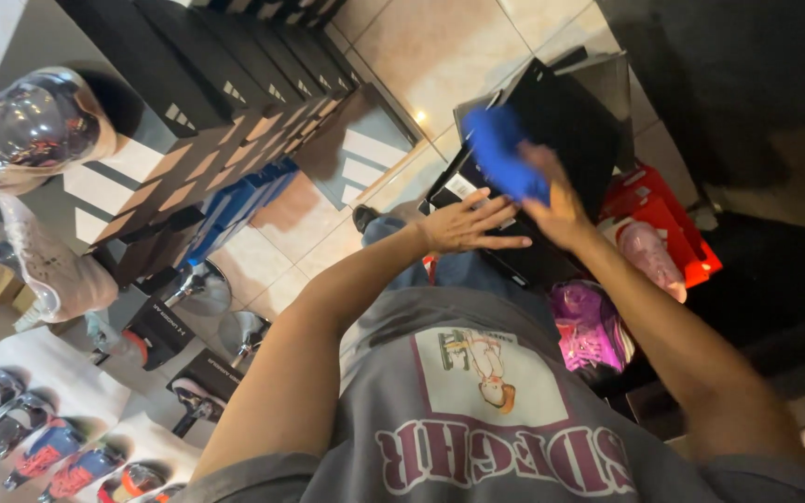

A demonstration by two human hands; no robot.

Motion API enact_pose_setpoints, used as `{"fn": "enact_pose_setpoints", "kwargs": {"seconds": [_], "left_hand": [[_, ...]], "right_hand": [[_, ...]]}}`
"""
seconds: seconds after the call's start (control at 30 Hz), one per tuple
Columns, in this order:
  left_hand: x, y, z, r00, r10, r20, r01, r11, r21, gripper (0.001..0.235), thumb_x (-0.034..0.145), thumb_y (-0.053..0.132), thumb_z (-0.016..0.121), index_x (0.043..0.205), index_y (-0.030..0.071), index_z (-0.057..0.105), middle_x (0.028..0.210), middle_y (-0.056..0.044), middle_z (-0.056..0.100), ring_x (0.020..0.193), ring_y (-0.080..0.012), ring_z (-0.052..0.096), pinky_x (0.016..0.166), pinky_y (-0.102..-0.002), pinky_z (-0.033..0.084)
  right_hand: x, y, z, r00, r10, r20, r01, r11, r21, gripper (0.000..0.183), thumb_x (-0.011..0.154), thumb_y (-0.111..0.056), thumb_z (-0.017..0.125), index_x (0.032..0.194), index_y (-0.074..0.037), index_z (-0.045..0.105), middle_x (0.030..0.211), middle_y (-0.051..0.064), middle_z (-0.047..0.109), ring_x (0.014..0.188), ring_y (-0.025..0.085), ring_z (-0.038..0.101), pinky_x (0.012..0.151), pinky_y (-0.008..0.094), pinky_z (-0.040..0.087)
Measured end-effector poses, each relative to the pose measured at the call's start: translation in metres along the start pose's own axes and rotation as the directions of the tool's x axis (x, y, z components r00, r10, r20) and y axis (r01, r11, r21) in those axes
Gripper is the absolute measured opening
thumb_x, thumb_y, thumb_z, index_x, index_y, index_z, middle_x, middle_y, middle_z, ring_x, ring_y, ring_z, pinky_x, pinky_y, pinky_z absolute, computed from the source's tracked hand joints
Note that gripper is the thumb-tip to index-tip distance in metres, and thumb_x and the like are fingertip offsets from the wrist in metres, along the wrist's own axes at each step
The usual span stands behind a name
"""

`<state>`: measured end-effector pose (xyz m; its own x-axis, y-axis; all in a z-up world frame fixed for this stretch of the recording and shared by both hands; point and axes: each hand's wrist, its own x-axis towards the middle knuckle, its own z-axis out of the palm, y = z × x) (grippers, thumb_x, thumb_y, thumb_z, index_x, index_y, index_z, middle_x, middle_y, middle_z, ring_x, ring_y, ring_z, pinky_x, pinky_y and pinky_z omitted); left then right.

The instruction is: Cleaning shoe boxes and shoes using a cloth in a warehouse setting

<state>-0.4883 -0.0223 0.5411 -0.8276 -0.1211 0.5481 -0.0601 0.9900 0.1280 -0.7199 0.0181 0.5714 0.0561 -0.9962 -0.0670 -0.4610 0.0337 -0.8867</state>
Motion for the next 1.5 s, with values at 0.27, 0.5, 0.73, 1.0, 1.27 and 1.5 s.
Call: {"fn": "enact_pose_setpoints", "kwargs": {"seconds": [0.27, 0.5, 0.73, 1.0, 1.27, 1.5], "left_hand": [[-0.009, 0.008, -0.002, 1.000, -0.027, -0.011, 0.027, 0.998, 0.056, 0.069, 0.100, 0.002, 0.025, 0.160, 0.038, 0.032, 0.155, -0.021, 0.044, 0.143, -0.0320, 0.047, 0.117, -0.050, 0.033], [0.003, 0.008, -0.007, 0.998, -0.022, 0.058, 0.018, 0.998, 0.067, 0.079, 0.093, -0.001, 0.039, 0.161, 0.036, 0.026, 0.155, -0.020, 0.043, 0.141, -0.0314, 0.047, 0.117, -0.050, 0.034], [0.052, -0.021, -0.038, 0.923, -0.032, 0.385, 0.062, 0.996, -0.064, 0.093, 0.085, 0.026, 0.077, 0.160, 0.038, 0.023, 0.153, -0.021, 0.036, 0.138, -0.0343, 0.048, 0.113, -0.056, 0.039], [0.061, -0.024, -0.090, 0.422, -0.873, 0.246, 0.867, 0.310, -0.389, 0.118, 0.064, 0.068, 0.068, 0.158, 0.016, 0.020, 0.147, -0.020, 0.035, 0.138, -0.0395, 0.038, 0.113, -0.058, 0.026], [0.000, 0.005, 0.023, -0.075, -0.918, 0.390, 0.630, -0.347, -0.695, 0.119, 0.065, 0.037, 0.088, 0.155, 0.000, 0.018, 0.147, -0.030, 0.035, 0.135, -0.0428, 0.046, 0.114, -0.050, 0.041], [-0.082, -0.008, 0.184, -0.180, -0.636, 0.750, 0.623, -0.664, -0.414, 0.122, 0.065, 0.071, 0.080, 0.163, 0.033, 0.018, 0.161, -0.023, 0.036, 0.150, -0.0367, 0.034, 0.128, -0.048, 0.025]], "right_hand": [[0.009, 0.129, 0.008, 0.997, 0.051, -0.056, -0.040, 0.982, 0.187, 0.063, 0.097, -0.003, 0.072, 0.151, 0.000, 0.041, 0.149, 0.028, 0.050, 0.140, 0.046, 0.043, 0.116, 0.059, 0.034], [0.023, 0.189, 0.018, 0.883, 0.441, -0.162, -0.469, 0.843, -0.264, 0.067, 0.101, -0.041, 0.065, 0.151, -0.004, 0.040, 0.145, 0.025, 0.048, 0.131, 0.049, 0.047, 0.107, 0.062, 0.039], [-0.010, 0.053, -0.111, 0.541, 0.832, 0.125, -0.804, 0.555, -0.214, 0.043, 0.097, -0.035, 0.072, 0.114, 0.004, 0.071, 0.088, 0.019, 0.067, 0.073, 0.031, 0.061, 0.064, 0.042, 0.047], [-0.073, 0.081, -0.133, 0.482, 0.721, -0.498, -0.245, 0.656, 0.714, 0.055, 0.088, -0.039, 0.067, 0.132, -0.006, 0.063, 0.124, 0.006, 0.073, 0.110, 0.018, 0.072, 0.102, 0.030, 0.059], [-0.033, 0.072, -0.004, 0.889, 0.282, -0.362, -0.303, 0.953, -0.004, 0.067, 0.101, 0.010, 0.055, 0.160, -0.006, 0.027, 0.162, 0.022, 0.037, 0.145, 0.040, 0.043, 0.119, 0.045, 0.032], [-0.029, 0.147, 0.071, 0.841, 0.335, -0.425, -0.487, 0.811, -0.323, 0.078, 0.103, -0.006, 0.076, 0.165, -0.030, 0.036, 0.169, 0.008, 0.020, 0.146, 0.056, 0.015, 0.109, 0.084, 0.024]]}}
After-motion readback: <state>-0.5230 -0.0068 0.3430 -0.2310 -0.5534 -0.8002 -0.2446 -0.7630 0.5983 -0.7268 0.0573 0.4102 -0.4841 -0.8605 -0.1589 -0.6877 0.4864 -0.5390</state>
